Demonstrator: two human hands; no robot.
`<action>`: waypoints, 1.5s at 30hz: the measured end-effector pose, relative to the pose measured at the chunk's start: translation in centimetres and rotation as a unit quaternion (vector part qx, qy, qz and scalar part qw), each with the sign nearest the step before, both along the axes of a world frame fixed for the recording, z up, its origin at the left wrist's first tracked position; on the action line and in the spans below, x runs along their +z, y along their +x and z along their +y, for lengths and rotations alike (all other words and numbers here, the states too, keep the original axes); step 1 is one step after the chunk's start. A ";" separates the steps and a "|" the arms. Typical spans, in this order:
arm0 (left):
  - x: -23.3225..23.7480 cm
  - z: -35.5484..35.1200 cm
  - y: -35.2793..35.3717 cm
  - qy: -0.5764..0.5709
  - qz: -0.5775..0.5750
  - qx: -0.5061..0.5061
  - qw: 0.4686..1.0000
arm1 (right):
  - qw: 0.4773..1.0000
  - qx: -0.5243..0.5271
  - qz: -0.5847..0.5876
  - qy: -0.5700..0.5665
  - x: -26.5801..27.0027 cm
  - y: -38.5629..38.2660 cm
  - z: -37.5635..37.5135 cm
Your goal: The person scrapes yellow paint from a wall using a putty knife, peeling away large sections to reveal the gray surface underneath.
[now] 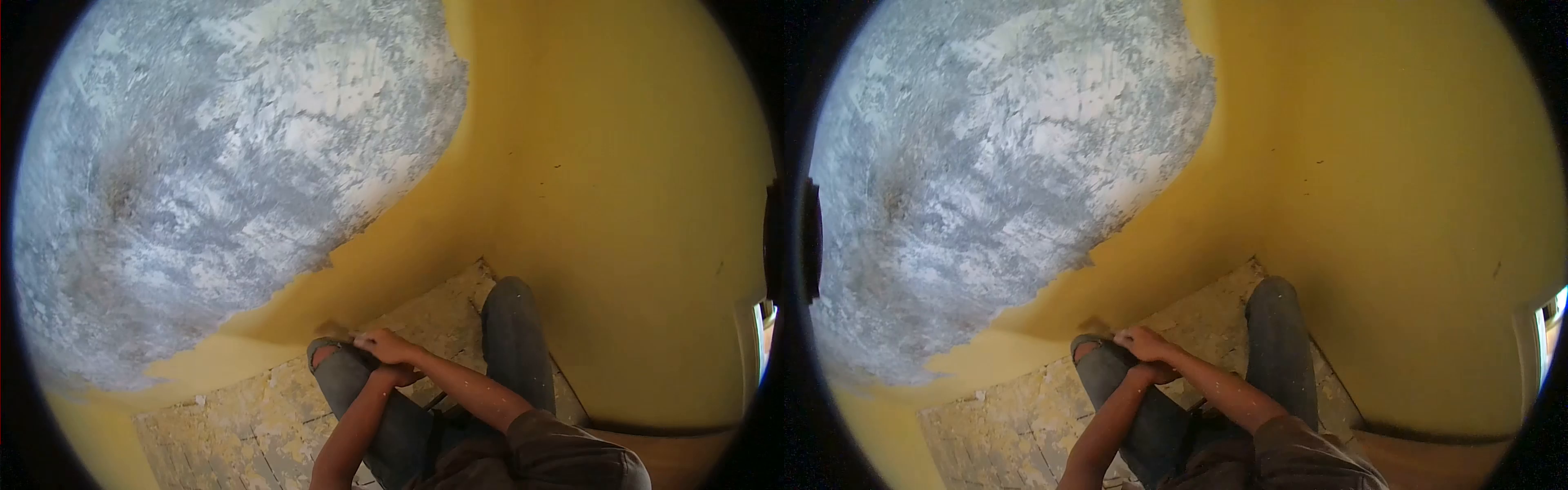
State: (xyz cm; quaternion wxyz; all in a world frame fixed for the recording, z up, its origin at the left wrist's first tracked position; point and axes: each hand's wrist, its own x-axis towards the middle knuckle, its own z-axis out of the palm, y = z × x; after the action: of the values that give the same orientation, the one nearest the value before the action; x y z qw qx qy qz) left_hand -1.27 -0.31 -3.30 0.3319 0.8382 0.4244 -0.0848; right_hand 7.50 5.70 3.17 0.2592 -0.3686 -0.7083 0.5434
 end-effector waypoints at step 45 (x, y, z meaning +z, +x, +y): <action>-2.9 -12.4 -3.9 -0.582 0.201 -0.219 0.757 | 0.932 0.047 -0.317 -0.170 0.6 8.1 6.2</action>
State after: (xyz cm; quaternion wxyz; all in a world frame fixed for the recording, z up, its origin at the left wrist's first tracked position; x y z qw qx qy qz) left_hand -5.20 -12.67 -6.16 0.6352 0.5170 0.1546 -0.5526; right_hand 15.59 11.88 3.82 -0.0711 -0.5262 -0.6672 0.5224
